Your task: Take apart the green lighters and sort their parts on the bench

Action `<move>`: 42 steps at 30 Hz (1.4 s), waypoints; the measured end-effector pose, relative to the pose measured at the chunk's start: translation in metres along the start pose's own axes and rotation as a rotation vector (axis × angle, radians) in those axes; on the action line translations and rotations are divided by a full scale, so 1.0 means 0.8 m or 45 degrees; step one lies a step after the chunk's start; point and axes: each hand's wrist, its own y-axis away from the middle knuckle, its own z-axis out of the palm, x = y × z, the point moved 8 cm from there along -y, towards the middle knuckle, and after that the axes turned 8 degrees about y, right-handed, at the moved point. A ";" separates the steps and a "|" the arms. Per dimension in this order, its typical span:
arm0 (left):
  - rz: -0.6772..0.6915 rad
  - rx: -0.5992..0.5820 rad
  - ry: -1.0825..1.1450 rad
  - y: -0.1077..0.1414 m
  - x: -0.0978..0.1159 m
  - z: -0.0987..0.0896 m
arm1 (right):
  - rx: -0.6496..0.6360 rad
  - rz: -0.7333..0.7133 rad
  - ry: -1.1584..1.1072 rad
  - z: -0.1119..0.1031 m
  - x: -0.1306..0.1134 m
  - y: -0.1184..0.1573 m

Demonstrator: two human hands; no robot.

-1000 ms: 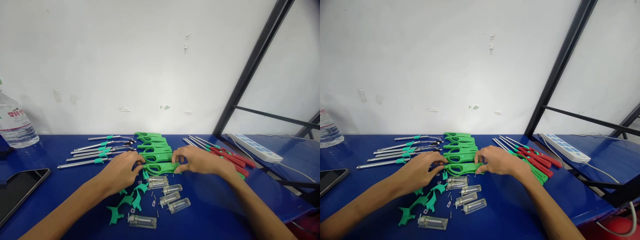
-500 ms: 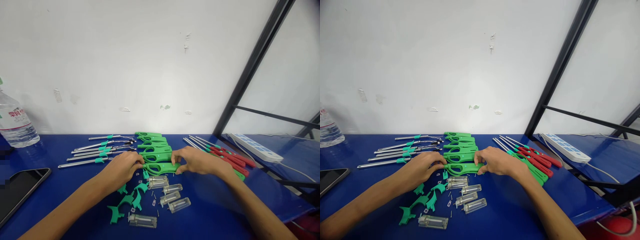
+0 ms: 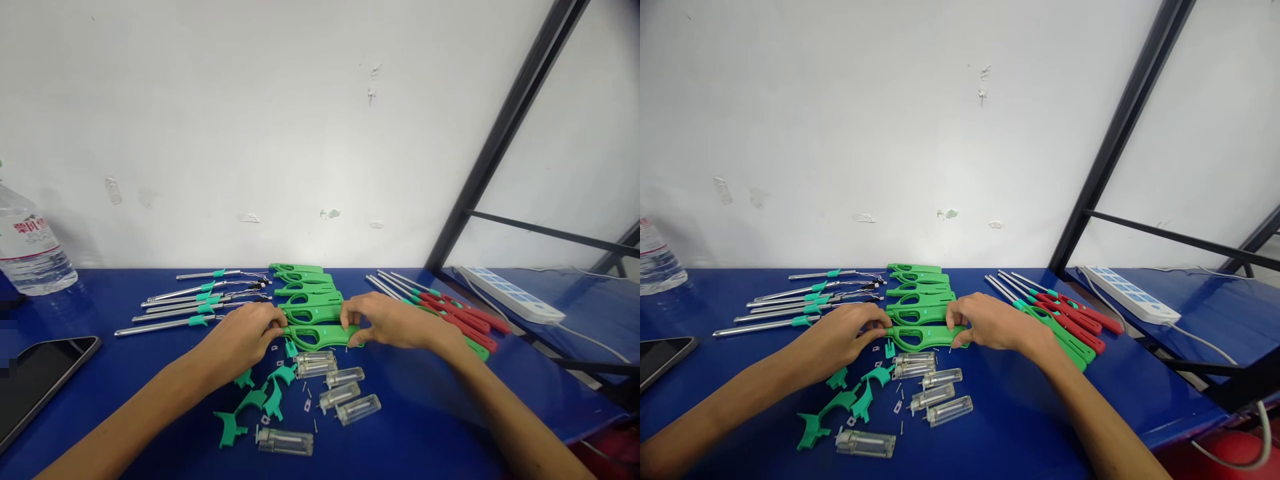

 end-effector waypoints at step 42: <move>0.184 -0.165 0.061 0.018 0.058 0.002 | 0.045 -0.082 0.199 -0.012 -0.041 0.015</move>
